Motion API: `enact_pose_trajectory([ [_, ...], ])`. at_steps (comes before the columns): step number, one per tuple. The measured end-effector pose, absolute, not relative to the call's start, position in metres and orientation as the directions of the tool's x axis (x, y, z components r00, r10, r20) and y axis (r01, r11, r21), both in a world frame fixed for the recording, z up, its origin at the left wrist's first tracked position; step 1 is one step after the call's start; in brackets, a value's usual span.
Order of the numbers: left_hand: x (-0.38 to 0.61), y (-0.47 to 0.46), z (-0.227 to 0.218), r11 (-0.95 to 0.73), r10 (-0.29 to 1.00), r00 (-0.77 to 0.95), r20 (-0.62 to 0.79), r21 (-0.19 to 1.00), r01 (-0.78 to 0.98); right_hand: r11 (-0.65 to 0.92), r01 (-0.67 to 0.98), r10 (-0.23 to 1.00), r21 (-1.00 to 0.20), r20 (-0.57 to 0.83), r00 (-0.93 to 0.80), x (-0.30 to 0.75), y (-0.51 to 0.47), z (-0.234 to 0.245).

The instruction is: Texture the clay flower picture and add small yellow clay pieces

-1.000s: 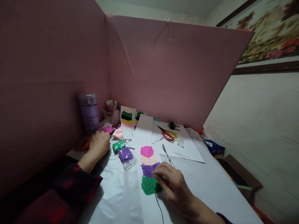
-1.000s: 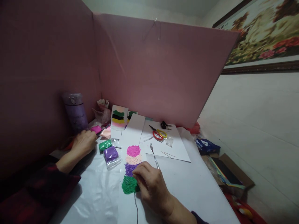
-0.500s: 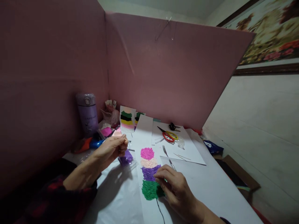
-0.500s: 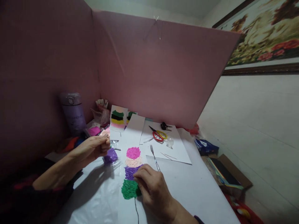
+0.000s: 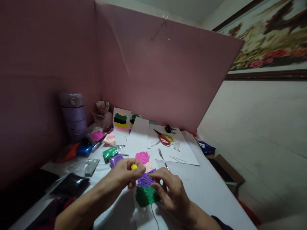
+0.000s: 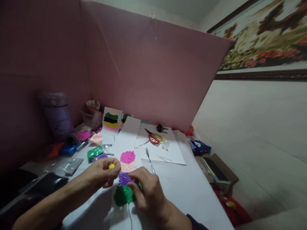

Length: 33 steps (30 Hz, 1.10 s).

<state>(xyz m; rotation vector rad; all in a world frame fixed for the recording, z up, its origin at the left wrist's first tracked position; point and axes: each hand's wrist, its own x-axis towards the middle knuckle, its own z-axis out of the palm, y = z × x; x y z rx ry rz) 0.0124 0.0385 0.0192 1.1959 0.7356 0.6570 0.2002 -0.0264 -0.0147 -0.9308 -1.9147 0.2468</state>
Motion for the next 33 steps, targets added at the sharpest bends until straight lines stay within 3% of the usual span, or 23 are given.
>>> enact_pose_trajectory([
  [3,0.026,0.023,0.011,0.180,0.752,0.638,-0.169,0.982,0.049,0.713,0.470,0.672,-0.521,0.699,-0.244,0.198,-0.028,-0.016],
  [11,0.032,0.009,0.010,-0.128,0.838,0.546,0.003,0.973,0.192,0.739,0.436,0.642,-0.514,0.732,-0.226,0.196,-0.032,-0.016],
  [17,0.034,0.008,0.005,-0.115,0.814,0.581,-0.014,0.976,0.186,0.749,0.377,0.644,-0.545,0.732,-0.222,0.195,-0.031,-0.014],
  [25,0.032,0.009,-0.002,-0.161,0.807,0.590,-0.015,0.956,0.244,0.669,0.452,0.720,-0.590,0.666,-0.197,0.194,-0.036,-0.016],
  [33,0.031,0.007,0.005,-0.428,0.764,0.580,0.283,0.894,0.128,0.539,0.542,0.755,-0.645,0.655,0.030,0.206,-0.022,-0.014],
])
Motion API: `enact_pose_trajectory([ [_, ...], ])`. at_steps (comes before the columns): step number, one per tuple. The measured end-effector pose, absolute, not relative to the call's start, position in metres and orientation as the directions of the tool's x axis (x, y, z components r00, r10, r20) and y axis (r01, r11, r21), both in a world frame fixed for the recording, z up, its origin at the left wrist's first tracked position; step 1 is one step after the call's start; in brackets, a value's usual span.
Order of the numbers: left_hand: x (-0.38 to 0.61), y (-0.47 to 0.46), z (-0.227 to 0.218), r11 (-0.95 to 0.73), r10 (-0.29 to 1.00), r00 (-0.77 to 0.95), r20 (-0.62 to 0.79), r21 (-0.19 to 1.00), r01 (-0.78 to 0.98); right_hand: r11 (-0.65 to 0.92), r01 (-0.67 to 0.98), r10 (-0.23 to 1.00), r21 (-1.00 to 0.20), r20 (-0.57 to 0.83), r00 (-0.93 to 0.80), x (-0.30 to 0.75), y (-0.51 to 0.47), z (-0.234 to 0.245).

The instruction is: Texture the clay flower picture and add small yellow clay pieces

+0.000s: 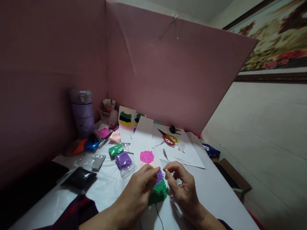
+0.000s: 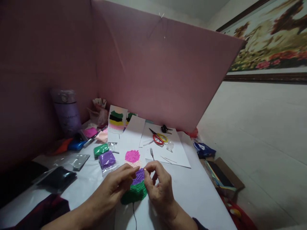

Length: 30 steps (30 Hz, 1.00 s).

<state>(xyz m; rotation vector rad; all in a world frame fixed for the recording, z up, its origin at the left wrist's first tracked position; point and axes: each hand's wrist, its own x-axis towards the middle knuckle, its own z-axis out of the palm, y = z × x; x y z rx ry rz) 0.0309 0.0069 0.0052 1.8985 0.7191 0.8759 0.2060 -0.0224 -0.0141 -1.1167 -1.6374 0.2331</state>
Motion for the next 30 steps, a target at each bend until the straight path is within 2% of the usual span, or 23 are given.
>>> enact_pose_trajectory([
  [3,0.030,0.010,-0.003,-0.482,0.747,0.574,0.336,0.868,0.118,0.488,0.591,0.743,-0.642,0.661,0.104,0.213,-0.017,-0.017],
  [5,0.029,0.011,-0.009,-0.475,0.760,0.559,0.331,0.870,0.130,0.422,0.578,0.764,-0.698,0.617,0.187,0.218,-0.013,-0.018],
  [8,0.028,0.013,-0.013,-0.402,0.794,0.547,0.265,0.904,0.144,0.294,0.482,0.820,-0.826,0.477,0.317,0.223,-0.008,-0.019],
  [11,0.029,0.012,-0.013,-0.298,0.824,0.535,0.184,0.945,0.135,0.232,0.448,0.829,-0.864,0.416,0.372,0.228,-0.003,-0.021],
  [14,0.030,0.011,-0.008,-0.213,0.838,0.532,0.119,0.970,0.118,0.184,0.525,0.811,-0.831,0.430,0.397,0.235,0.004,-0.023],
  [17,0.031,0.010,-0.003,-0.204,0.847,0.522,0.103,0.969,0.140,0.156,0.579,0.796,-0.800,0.449,0.406,0.244,0.012,-0.024],
  [24,0.028,0.012,0.006,-0.404,0.822,0.505,0.264,0.895,0.190,0.051,0.689,0.762,-0.723,0.474,0.441,0.270,0.028,-0.030],
  [30,0.026,0.015,-0.002,-0.519,0.735,0.557,0.387,0.850,0.094,-0.057,0.757,0.789,-0.651,0.435,0.434,0.282,0.032,-0.033],
])
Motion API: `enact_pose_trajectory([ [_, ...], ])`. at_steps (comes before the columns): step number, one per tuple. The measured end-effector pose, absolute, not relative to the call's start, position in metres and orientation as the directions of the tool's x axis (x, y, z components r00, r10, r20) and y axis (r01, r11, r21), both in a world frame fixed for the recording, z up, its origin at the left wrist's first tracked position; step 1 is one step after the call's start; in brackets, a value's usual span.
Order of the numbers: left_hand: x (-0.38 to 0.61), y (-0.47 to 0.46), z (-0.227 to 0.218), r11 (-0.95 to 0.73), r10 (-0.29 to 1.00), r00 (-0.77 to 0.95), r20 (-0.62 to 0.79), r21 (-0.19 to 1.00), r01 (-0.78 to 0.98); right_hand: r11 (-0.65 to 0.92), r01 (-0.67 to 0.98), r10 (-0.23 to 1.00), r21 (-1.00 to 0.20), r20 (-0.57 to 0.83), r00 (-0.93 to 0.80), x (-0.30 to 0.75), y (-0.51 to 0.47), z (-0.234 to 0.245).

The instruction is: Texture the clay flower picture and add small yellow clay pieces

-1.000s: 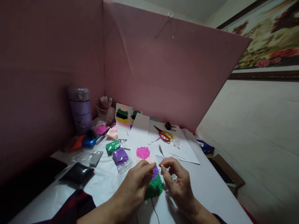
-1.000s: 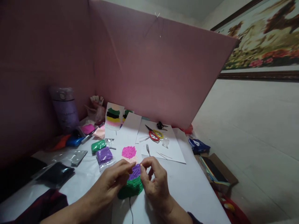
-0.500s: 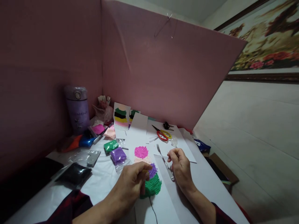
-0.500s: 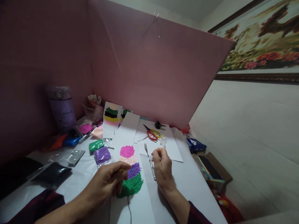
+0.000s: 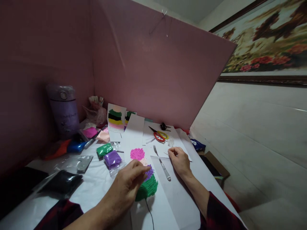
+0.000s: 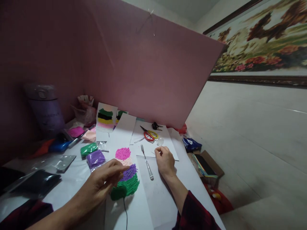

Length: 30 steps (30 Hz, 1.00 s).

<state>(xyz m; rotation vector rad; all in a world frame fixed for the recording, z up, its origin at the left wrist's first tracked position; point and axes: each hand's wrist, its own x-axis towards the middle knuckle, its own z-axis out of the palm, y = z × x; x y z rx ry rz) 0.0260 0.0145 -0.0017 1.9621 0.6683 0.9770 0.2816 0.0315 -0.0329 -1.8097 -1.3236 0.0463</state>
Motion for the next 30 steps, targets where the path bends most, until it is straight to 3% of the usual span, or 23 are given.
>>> enact_pose_trajectory([
  [10,0.0258,0.0179,0.0004,-0.564,0.747,0.525,0.408,0.806,0.177,-0.080,0.794,0.805,-0.603,0.431,0.408,0.2851,0.0324,-0.0341],
  [22,0.0260,0.0172,0.0010,-0.498,0.775,0.486,0.404,0.864,0.076,-0.027,0.737,0.809,-0.676,0.419,0.413,0.2899,0.0364,-0.0403],
  [30,0.0273,0.0155,0.0000,-0.343,0.849,0.460,0.260,0.933,0.106,-0.069,0.712,0.805,-0.699,0.382,0.454,0.2899,0.0358,-0.0405],
])
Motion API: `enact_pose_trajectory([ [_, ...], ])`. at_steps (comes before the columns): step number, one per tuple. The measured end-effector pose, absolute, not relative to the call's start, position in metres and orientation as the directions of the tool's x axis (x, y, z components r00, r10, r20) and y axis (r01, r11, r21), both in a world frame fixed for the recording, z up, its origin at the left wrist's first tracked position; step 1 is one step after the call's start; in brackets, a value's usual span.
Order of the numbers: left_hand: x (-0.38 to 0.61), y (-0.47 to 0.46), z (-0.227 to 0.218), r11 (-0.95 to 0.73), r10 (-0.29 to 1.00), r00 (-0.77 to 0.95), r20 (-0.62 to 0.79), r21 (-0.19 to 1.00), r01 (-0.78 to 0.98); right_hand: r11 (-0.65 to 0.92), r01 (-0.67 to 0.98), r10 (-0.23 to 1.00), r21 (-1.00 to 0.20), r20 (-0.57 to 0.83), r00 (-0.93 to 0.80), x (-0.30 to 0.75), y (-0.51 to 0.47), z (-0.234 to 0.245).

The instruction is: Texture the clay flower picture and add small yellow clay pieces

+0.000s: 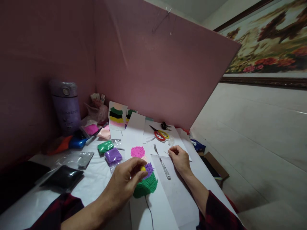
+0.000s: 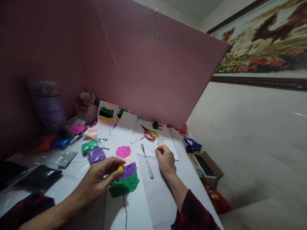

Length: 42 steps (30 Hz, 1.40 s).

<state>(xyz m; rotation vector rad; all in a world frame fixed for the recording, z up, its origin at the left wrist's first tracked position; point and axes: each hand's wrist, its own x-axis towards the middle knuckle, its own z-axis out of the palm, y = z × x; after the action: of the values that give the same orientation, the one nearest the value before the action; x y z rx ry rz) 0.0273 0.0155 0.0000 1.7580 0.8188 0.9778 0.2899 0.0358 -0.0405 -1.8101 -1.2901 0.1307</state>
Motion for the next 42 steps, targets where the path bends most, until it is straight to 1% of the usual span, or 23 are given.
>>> enact_pose_trajectory([
  [2,0.028,0.015,0.004,-0.245,0.868,0.460,0.186,0.967,0.070,-0.070,0.708,0.802,-0.703,0.383,0.459,0.290,0.036,-0.041],
  [5,0.029,0.017,0.008,0.043,0.881,0.474,0.002,0.995,-0.086,-0.048,0.700,0.794,-0.712,0.398,0.459,0.291,0.037,-0.042],
  [7,0.030,0.021,0.007,0.221,0.852,0.516,-0.088,0.954,-0.203,-0.030,0.693,0.786,-0.720,0.412,0.461,0.291,0.038,-0.042],
  [8,0.030,0.023,0.006,0.280,0.835,0.540,-0.107,0.927,-0.250,-0.023,0.690,0.781,-0.723,0.418,0.464,0.291,0.037,-0.042],
  [10,0.029,0.026,0.004,0.342,0.819,0.563,-0.110,0.882,-0.324,-0.015,0.687,0.764,-0.726,0.435,0.476,0.289,0.036,-0.039],
  [12,0.027,0.027,0.003,0.362,0.821,0.560,-0.109,0.858,-0.364,-0.006,0.691,0.742,-0.723,0.460,0.488,0.285,0.033,-0.035],
  [16,0.026,0.027,0.001,0.365,0.819,0.562,-0.112,0.858,-0.361,0.019,0.707,0.714,-0.707,0.505,0.485,0.280,0.030,-0.028],
  [20,0.026,0.028,-0.002,0.307,0.839,0.540,-0.073,0.882,-0.357,-0.016,0.704,0.725,-0.710,0.477,0.497,0.283,0.032,-0.031],
  [23,0.027,0.029,-0.002,0.239,0.847,0.525,-0.082,0.941,-0.238,-0.054,0.694,0.754,-0.718,0.426,0.499,0.287,0.035,-0.037],
  [25,0.028,0.030,-0.001,0.239,0.843,0.526,-0.114,0.955,-0.176,-0.066,0.689,0.769,-0.721,0.403,0.496,0.290,0.037,-0.040],
  [29,0.027,0.031,-0.002,0.311,0.819,0.557,-0.134,0.921,-0.235,-0.082,0.682,0.774,-0.727,0.385,0.503,0.292,0.039,-0.042],
  [33,0.026,0.031,-0.004,0.305,0.823,0.556,-0.114,0.915,-0.263,-0.088,0.682,0.766,-0.726,0.389,0.512,0.293,0.038,-0.041],
  [39,0.027,0.033,-0.004,0.271,0.820,0.562,-0.106,0.937,-0.219,-0.035,0.685,0.775,-0.728,0.413,0.479,0.292,0.036,-0.040],
  [42,0.028,0.032,-0.001,0.300,0.814,0.567,-0.128,0.928,-0.221,0.001,0.681,0.772,-0.732,0.433,0.465,0.290,0.036,-0.040],
])
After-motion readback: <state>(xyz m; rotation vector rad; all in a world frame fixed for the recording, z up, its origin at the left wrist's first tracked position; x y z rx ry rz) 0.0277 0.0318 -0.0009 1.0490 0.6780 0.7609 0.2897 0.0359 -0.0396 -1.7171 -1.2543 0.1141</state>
